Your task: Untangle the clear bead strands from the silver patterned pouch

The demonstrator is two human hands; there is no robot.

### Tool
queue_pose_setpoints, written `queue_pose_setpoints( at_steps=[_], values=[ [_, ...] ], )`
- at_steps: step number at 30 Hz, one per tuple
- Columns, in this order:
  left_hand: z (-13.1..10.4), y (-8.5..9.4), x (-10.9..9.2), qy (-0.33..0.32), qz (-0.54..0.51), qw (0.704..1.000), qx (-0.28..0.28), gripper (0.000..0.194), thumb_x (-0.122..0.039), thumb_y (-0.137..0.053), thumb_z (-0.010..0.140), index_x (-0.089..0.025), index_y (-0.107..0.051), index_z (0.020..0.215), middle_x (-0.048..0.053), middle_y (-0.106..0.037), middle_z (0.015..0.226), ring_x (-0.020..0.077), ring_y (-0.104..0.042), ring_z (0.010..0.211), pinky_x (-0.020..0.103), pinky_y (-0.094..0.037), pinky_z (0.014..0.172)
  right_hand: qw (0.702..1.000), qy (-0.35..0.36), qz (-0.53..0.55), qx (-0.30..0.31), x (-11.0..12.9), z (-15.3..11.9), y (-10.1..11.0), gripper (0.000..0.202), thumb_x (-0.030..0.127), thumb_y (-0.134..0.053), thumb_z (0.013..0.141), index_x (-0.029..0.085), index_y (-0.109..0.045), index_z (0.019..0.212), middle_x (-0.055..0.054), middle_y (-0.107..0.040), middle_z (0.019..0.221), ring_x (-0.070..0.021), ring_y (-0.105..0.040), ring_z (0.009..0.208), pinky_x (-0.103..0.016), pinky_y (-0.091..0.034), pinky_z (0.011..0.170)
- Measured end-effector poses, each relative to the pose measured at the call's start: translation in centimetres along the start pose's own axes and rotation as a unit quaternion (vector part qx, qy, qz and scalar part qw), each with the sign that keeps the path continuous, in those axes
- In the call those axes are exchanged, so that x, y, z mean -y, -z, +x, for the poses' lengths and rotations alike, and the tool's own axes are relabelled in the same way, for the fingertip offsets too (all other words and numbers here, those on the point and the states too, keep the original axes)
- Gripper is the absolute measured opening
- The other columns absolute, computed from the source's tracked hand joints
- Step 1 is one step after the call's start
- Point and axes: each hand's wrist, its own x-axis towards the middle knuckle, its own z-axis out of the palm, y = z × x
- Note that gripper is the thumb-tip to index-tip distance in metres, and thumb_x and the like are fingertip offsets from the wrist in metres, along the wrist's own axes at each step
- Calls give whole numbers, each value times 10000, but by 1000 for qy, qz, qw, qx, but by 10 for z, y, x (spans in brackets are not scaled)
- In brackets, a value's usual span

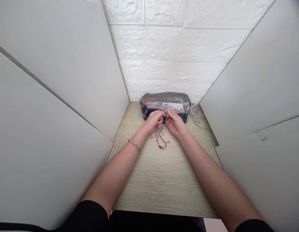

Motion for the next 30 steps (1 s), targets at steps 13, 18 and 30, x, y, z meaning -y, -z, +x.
queue_pose_setpoints(
  at_steps=[13, 18, 30],
  values=[
    [-1, -2, -2, 1, 1, 1000, -3, 143, -240, -540, 648, -155, -437, 596, -97, -248, 408, 0, -216, 302, 155, -177, 314, 1000, -2, -29, 1, 1, -3, -4, 189, 190, -703, 525, 189, -582, 670, 44, -566, 597, -40, -455, 486, -172, -366, 430],
    [1, -2, 1, -19, 41, 999, -17, 187, -278, -548, 655, -158, -423, 584, -93, -287, 390, 1, -232, 294, 157, -171, 310, 1000, -2, -20, -2, 1, -3, -4, 177, 180, -698, 528, 187, -592, 670, 45, -554, 570, -38, -448, 477, -163, -360, 409],
    [2, -1, 4, -40, 66, 996, -34, 169, -295, -547, 668, -140, -492, 630, -83, -320, 388, 2, -202, 294, 169, -126, 312, 1000, 3, 0, -14, 0, -2, -4, 157, 165, -693, 536, 175, -600, 662, 47, -527, 534, -30, -425, 457, -150, -348, 399]
  ],
)
